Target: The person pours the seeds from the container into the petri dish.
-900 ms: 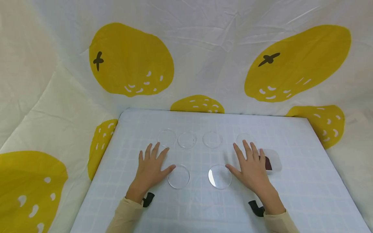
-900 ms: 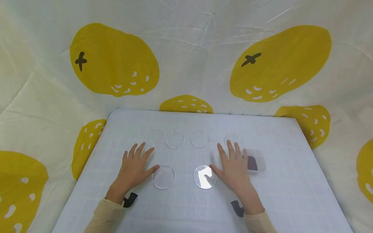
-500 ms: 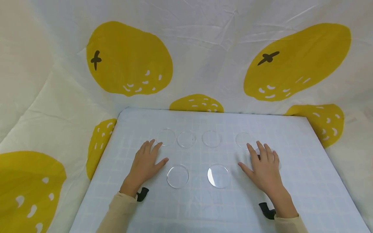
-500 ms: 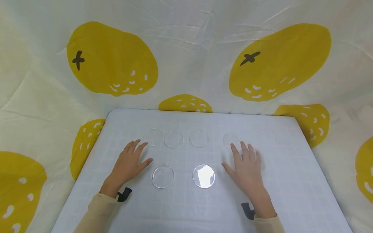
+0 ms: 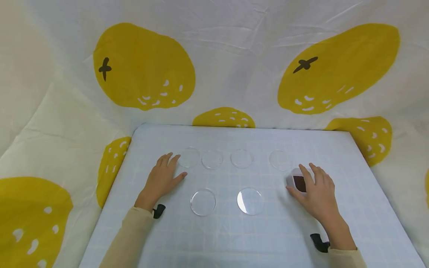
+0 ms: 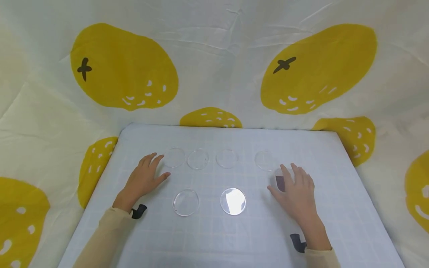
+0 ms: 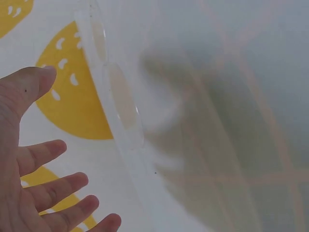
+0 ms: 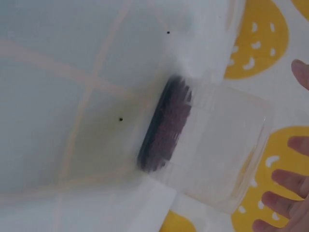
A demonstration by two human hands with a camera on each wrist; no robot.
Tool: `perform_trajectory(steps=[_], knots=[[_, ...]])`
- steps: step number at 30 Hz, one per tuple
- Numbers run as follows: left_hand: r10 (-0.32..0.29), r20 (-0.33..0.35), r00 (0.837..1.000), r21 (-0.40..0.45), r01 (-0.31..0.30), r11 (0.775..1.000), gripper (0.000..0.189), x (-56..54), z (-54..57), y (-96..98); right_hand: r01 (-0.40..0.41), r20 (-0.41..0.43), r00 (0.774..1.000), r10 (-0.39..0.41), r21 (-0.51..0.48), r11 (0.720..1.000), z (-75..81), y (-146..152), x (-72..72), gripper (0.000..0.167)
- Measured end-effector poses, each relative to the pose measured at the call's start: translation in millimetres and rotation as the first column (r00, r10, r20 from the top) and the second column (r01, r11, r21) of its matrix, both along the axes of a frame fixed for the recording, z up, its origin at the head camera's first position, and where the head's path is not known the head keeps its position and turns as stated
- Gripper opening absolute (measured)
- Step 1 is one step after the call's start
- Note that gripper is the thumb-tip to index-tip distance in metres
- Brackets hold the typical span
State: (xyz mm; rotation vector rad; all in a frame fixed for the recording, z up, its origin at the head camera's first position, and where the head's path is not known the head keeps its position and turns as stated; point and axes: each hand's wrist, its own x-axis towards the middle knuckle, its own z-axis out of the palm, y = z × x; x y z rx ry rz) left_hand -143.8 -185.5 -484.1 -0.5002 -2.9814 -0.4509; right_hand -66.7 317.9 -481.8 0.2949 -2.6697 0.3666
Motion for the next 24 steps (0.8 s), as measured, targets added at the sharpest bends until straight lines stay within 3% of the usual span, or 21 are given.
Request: perform_trajectory(steps=[3, 10, 16, 24], knots=[[0.001, 0.036, 0.999, 0.011, -0.002, 1.0, 0.075, -6.3, -2.4, -2.2, 0.013, 0.064, 0.998, -0.009, -0.058, 0.998, 1.7, 7.6, 1.6, 0.091], [0.001, 0.124, 0.992, 0.062, -0.009, 0.998, 0.081, -23.9, -12.8, -5.3, 0.079, 0.234, 0.972, -0.021, -0.242, 0.967, 3.9, 20.5, 6.4, 0.1], [0.002, 0.185, 0.983, 0.107, -0.022, 0.994, 0.087, -34.0, -15.3, -8.5, 0.088, 0.281, 0.96, -0.004, -0.288, 0.954, 1.0, 31.1, 5.6, 0.105], [0.019, 0.284, 0.959, 0.104, -0.05, 0.993, 0.096, -44.1, -17.9, -10.5, 0.098, 0.362, 0.931, 0.035, -0.341, 0.935, -7.7, 40.2, 5.7, 0.111]])
